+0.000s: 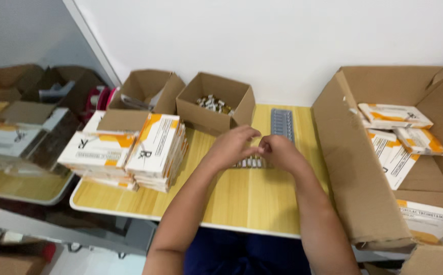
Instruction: The person places small vials into a blister pack, then inserts the filled blister pack into a medicine box. The person repeats this process with additional vials and boxes.
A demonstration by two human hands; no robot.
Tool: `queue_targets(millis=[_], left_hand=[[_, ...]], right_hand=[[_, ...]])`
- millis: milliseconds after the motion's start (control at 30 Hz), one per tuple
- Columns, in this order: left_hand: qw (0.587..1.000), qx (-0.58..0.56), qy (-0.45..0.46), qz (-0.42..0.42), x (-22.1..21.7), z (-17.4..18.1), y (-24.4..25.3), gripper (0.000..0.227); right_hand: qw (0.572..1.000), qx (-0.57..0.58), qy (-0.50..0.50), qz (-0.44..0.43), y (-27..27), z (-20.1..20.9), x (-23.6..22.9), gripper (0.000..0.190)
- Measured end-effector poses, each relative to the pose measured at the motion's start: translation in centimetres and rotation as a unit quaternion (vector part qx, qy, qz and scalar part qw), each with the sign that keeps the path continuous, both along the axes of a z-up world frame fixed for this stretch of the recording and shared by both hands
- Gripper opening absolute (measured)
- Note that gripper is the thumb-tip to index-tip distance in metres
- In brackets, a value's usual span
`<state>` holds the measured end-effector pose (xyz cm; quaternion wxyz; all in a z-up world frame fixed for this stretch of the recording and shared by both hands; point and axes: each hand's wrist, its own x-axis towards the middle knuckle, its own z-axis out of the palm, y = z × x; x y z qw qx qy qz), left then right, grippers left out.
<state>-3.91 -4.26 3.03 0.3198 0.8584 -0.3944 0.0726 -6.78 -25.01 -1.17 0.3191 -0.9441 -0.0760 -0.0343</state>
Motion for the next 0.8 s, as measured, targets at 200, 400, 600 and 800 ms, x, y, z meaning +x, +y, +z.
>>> queue_targets(millis=[200, 400, 600, 800], left_hand=[[0.973, 0.035, -0.031, 0.224, 11.4, 2.6, 0.1, 0.014], [0.873, 0.346, 0.217, 0.267, 22.2, -3.4, -2.8, 0.036], [0.86, 0.364, 0.24, 0.265, 25.9, -8.3, -4.0, 0.037], [0.862, 0.365, 0.238, 0.258, 26.2, -7.3, -3.9, 0.039]], right_hand=[[0.992, 0.071, -0.094, -0.047, 1.6, 1.2, -0.6, 0.02], [0.993, 0.049, -0.103, -0.041, 1.9, 2.0, -0.7, 0.02], [0.993, 0.033, -0.114, -0.009, 2.0, 0.9, -0.8, 0.021], [0.991, 0.033, -0.13, -0.001, 2.4, 1.3, -0.9, 0.021]])
